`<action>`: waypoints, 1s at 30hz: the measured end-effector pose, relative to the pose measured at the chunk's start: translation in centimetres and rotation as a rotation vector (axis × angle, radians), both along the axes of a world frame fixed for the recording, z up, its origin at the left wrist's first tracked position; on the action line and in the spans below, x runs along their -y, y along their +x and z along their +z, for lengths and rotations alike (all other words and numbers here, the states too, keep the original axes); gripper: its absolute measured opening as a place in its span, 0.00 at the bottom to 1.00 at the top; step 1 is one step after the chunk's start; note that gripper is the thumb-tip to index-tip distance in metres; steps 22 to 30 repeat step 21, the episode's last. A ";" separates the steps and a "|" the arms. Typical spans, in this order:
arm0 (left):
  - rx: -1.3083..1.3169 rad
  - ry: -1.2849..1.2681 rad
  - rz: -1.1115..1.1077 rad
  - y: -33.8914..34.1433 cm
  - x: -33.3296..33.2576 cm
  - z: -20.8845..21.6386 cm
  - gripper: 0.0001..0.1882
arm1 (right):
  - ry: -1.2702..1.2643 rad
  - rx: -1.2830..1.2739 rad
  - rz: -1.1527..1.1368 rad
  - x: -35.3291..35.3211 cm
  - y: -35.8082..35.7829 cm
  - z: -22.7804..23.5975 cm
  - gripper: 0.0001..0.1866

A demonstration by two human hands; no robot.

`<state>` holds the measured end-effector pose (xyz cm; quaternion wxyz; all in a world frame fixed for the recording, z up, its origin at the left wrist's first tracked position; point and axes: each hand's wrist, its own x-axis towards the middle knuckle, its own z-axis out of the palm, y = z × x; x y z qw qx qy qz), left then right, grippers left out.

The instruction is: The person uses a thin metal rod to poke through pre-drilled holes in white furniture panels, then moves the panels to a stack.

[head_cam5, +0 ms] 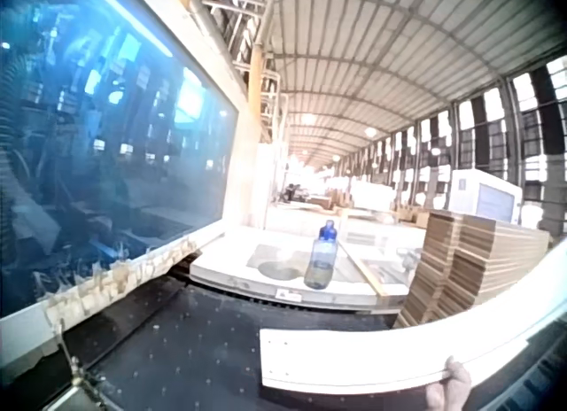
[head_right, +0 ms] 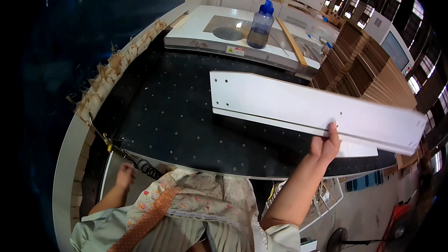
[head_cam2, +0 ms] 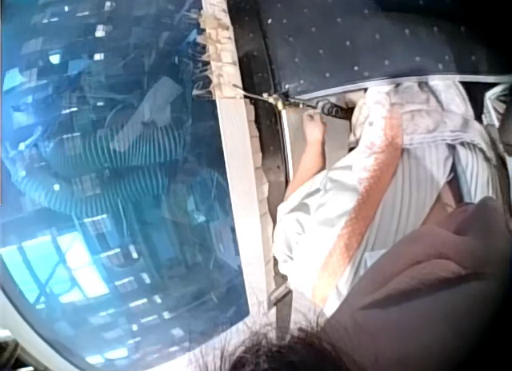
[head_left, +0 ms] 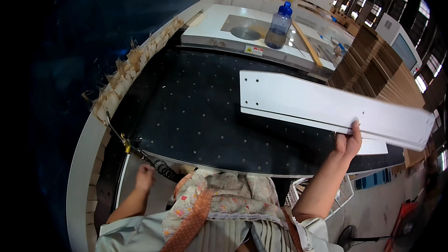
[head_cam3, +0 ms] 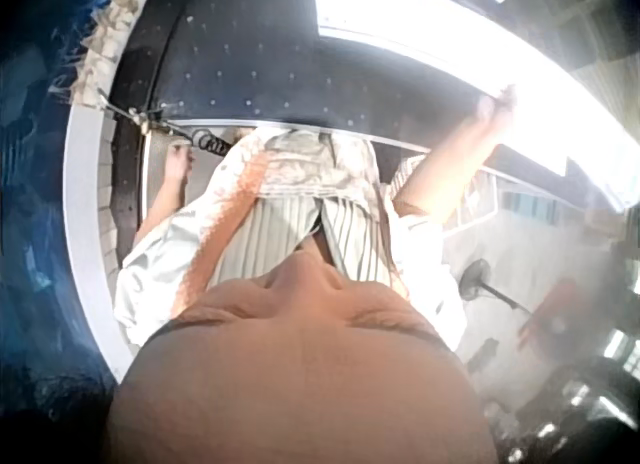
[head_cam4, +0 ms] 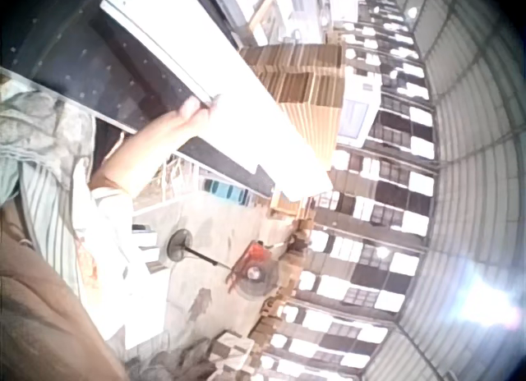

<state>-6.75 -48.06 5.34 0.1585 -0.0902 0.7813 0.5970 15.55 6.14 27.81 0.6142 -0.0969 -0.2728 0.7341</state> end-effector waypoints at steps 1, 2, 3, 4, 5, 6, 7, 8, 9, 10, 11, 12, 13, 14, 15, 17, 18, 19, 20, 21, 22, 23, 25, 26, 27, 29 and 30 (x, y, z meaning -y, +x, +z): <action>0.147 -0.031 -0.193 1.0 -0.6 0.3 0.05 | 0.073 0.054 0.012 0.1 -0.3 0.9 0.23; 0.217 -0.015 -0.382 1.9 -1.6 0.5 0.04 | 0.115 0.114 -0.032 0.2 -0.6 2.0 0.24; 0.156 0.019 -0.530 2.7 -2.9 0.6 0.03 | 0.291 0.165 -0.074 0.6 -1.2 2.8 0.23; 0.143 0.178 -0.672 3.3 -4.3 0.7 0.04 | 0.230 0.188 -0.116 0.8 -2.1 3.7 0.23; 0.079 0.161 -0.690 3.3 -5.9 0.9 0.04 | 0.359 0.244 -0.112 1.1 -3.0 4.6 0.22; -0.002 0.152 -0.716 3.3 -7.3 1.3 0.05 | 0.492 0.294 -0.113 1.4 -3.8 5.5 0.22; 0.005 0.152 -0.729 3.1 -8.4 1.9 0.05 | 0.527 0.348 -0.113 1.7 -4.6 6.2 0.23; -0.019 0.143 -0.802 2.6 -9.2 2.8 0.06 | 0.566 0.373 -0.097 2.0 -5.6 6.8 0.24; -0.044 0.134 -0.875 2.2 -10.1 3.9 0.08 | 0.545 0.400 -0.084 2.3 -6.5 7.3 0.24; -0.038 0.132 -0.887 2.0 -11.0 4.9 0.08 | 0.558 0.432 -0.069 2.6 -7.5 7.5 0.22; -0.172 0.141 -0.893 1.9 -11.9 5.9 0.08 | 0.585 0.433 -0.031 3.0 -8.3 7.7 0.21; -0.305 0.151 -0.897 1.8 -12.9 6.9 0.09 | 0.595 0.442 -0.003 3.2 -9.1 7.7 0.20; -0.425 0.091 -0.916 1.7 -13.7 7.7 0.09 | 0.596 0.452 0.025 3.4 -9.7 7.6 0.19; -0.414 0.088 -0.925 1.5 -14.4 8.4 0.09 | 0.595 0.463 0.053 3.4 -10.1 7.2 0.18; -0.472 0.057 -0.958 1.3 -15.0 9.0 0.09 | 0.607 0.466 0.101 3.4 -10.3 6.6 0.16; -0.601 0.057 -1.012 1.1 -16.1 9.8 0.08 | 0.574 0.615 0.012 3.9 -10.3 3.7 0.17; -0.591 0.055 -1.023 0.9 -16.5 10.0 0.08 | 0.648 0.668 -0.061 4.4 -10.2 1.8 0.18; -0.640 0.045 -1.030 0.7 -16.9 10.1 0.09 | 0.575 0.729 -0.064 4.8 -10.3 -0.3 0.20; -0.692 0.034 -1.037 0.6 -17.3 10.1 0.09 | 0.537 0.767 -0.073 5.1 -10.6 -2.4 0.22; -0.685 0.042 -1.042 0.6 -17.6 10.1 0.09 | 0.580 0.653 -0.036 5.2 -10.8 -4.5 0.25; -0.685 0.042 -1.042 0.6 -17.6 10.1 0.09 | 0.580 0.653 -0.036 5.2 -10.8 -4.5 0.25; -0.685 0.042 -1.042 0.6 -17.6 10.1 0.09 | 0.580 0.653 -0.036 5.2 -10.8 -4.5 0.25; -0.685 0.042 -1.042 0.6 -17.6 10.1 0.09 | 0.580 0.653 -0.036 5.2 -10.8 -4.5 0.25; -0.685 0.042 -1.042 0.6 -17.6 10.1 0.09 | 0.580 0.653 -0.036 5.2 -10.8 -4.5 0.25; -0.685 0.042 -1.042 0.6 -17.6 10.1 0.09 | 0.580 0.653 -0.036 5.2 -10.8 -4.5 0.25; -0.685 0.042 -1.042 0.6 -17.6 10.1 0.09 | 0.580 0.653 -0.036 5.2 -10.8 -4.5 0.25; -0.685 0.042 -1.042 0.6 -17.6 10.1 0.09 | 0.580 0.653 -0.036 5.2 -10.8 -4.5 0.25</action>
